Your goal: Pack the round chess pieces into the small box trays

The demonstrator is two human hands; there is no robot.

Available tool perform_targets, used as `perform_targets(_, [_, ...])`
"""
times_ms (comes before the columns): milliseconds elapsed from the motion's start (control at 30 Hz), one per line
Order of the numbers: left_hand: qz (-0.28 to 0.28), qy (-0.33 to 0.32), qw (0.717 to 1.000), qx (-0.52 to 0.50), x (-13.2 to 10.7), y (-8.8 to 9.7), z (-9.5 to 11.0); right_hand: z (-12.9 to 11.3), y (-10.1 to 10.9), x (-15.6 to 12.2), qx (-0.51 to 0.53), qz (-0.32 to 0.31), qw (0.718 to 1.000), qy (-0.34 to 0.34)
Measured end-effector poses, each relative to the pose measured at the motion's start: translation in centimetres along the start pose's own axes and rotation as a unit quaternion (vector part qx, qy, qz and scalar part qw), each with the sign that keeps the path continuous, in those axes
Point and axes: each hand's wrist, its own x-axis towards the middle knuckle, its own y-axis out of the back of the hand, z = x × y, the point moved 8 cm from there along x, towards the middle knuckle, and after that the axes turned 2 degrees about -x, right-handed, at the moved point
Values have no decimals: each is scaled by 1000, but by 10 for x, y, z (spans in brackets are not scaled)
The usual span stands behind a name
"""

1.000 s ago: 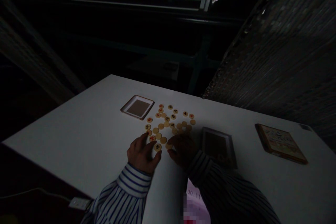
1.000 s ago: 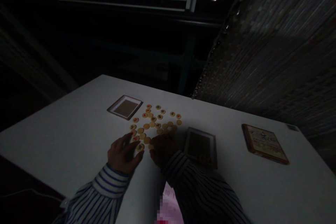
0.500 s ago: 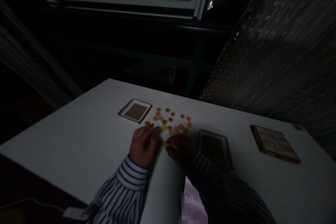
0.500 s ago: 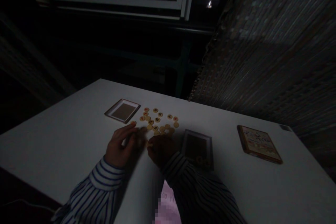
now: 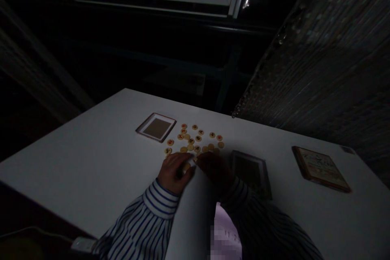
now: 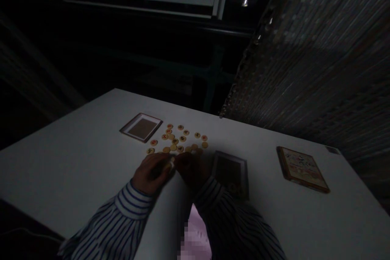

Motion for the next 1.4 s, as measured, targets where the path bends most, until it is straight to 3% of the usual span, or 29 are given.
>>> perform_targets(567, [12, 2, 1000, -2, 1, -2, 6, 3, -7, -1, 58, -45, 997, -38])
perform_targets(733, [-18, -28, 999, 8, 5, -1, 13, 10, -9, -2, 78, -44, 995, -45])
perform_targets(1400, [9, -22, 999, 21, 2, 1, 10, 0, 0, 2, 1, -32, 999, -38])
